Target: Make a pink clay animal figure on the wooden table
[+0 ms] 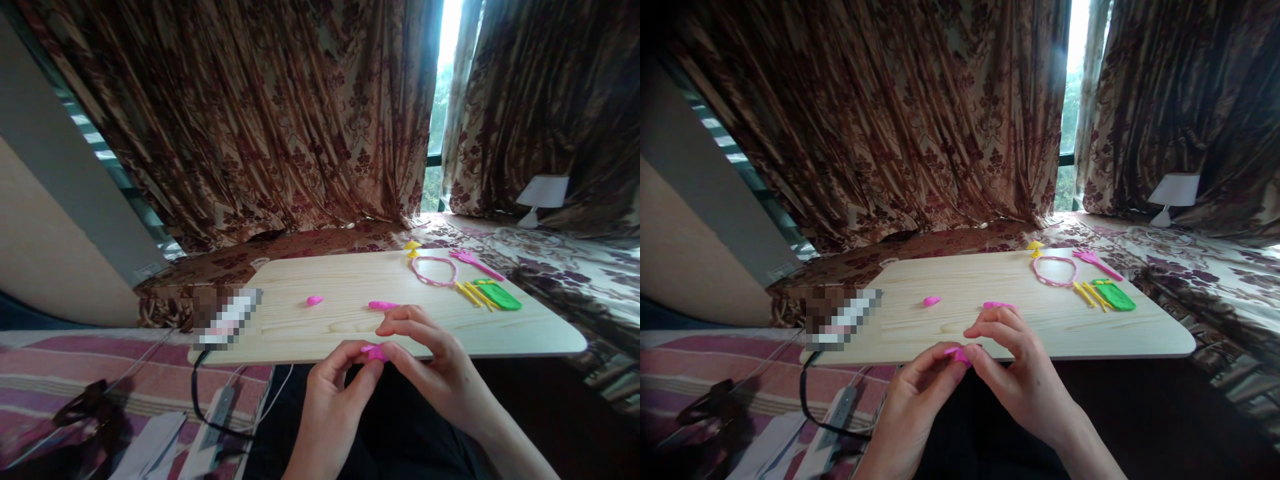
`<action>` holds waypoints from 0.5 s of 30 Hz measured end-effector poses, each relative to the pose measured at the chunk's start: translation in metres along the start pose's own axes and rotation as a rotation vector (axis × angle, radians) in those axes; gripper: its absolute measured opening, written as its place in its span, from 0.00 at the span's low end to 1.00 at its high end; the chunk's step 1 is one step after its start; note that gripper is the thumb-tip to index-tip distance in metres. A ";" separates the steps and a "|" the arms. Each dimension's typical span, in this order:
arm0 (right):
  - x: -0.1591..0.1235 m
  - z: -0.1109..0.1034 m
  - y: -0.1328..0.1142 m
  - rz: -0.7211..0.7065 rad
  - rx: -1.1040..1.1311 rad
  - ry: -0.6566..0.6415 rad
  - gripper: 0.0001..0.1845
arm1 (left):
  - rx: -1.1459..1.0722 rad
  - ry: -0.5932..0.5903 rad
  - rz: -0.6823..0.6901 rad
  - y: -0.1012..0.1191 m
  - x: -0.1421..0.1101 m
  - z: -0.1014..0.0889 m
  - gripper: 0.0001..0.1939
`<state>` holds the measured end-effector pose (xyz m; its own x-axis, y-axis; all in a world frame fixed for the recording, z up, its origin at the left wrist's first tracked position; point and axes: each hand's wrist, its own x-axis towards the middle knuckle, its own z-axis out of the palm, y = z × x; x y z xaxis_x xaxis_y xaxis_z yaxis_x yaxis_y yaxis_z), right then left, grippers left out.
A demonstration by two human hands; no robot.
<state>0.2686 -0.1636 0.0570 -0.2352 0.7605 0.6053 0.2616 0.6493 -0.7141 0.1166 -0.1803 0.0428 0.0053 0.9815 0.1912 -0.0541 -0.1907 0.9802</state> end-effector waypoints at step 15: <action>-0.016 0.014 0.017 0.095 0.034 0.100 0.09 | -0.291 0.118 -0.130 -0.002 0.009 0.005 0.09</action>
<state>0.2640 -0.1651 0.0302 -0.1159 0.8165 0.5656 0.2454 0.5753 -0.7803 0.1217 -0.1713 0.0430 -0.0835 0.9957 0.0414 -0.3438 -0.0678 0.9366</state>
